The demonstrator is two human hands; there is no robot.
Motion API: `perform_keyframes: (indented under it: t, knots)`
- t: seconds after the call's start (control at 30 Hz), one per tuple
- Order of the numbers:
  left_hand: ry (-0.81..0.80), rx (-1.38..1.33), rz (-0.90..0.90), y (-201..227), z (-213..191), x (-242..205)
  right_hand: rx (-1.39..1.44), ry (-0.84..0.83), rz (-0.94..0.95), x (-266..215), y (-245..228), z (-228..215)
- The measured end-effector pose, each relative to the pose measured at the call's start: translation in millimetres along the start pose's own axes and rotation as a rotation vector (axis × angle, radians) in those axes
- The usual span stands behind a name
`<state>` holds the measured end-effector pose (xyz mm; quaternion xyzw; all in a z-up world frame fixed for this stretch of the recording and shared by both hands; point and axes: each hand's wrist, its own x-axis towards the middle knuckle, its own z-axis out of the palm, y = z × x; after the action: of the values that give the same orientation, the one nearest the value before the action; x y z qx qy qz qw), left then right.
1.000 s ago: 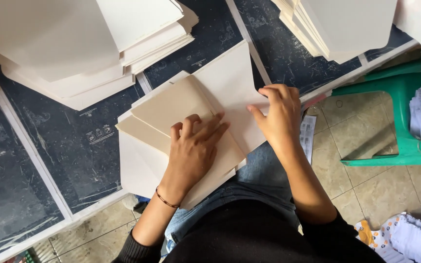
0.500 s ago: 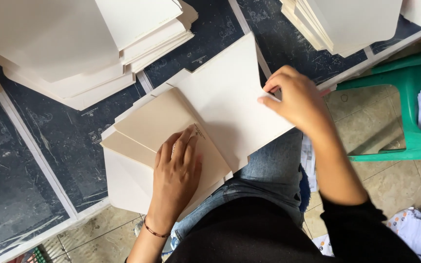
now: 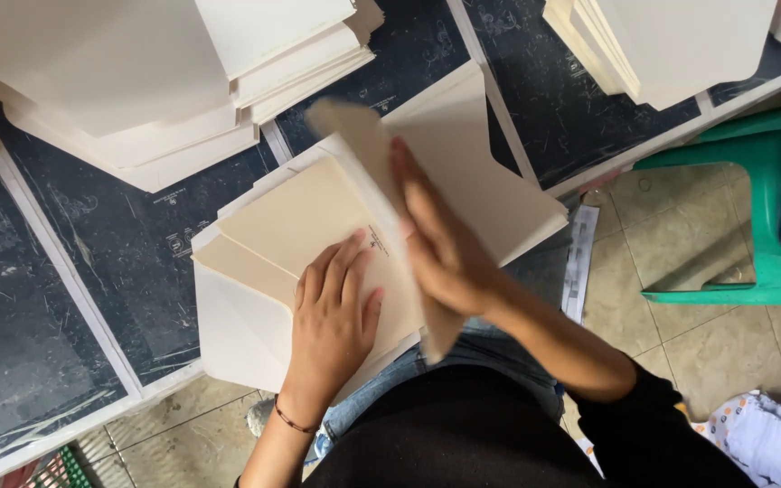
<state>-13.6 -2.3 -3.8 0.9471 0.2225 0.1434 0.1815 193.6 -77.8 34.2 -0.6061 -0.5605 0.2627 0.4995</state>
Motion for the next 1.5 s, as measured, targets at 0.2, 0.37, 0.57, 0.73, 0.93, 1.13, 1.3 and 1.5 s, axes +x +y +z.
perform_keyframes:
  t: [0.2,0.37,0.57,0.73,0.93,1.13,1.3,1.5]
  knots:
    - [0.474,-0.421,-0.046,-18,13,-11,-0.213,-0.022,-0.065,-9,-11,59]
    - [0.573,-0.501,-0.055,4,-24,-7,-0.281,-0.11,0.131,-6,1,74]
    - [0.036,-0.264,0.044,15,-44,18,-0.057,-0.137,0.202,-2,11,54]
    - [0.059,0.074,0.112,2,-32,33,-0.433,-0.032,-0.036,-4,37,44]
    - [-0.017,0.239,0.029,-4,-16,34,-0.82,-0.006,-0.065,-3,42,47]
    - [-0.024,0.339,0.048,-3,-15,41,-0.639,-0.077,0.009,-3,52,30]
    - [0.001,0.458,0.062,5,-9,48,-0.584,0.045,0.026,-32,67,-32]
    - [-0.052,0.132,0.343,1,4,63,-1.11,0.367,0.195,-62,65,-59]
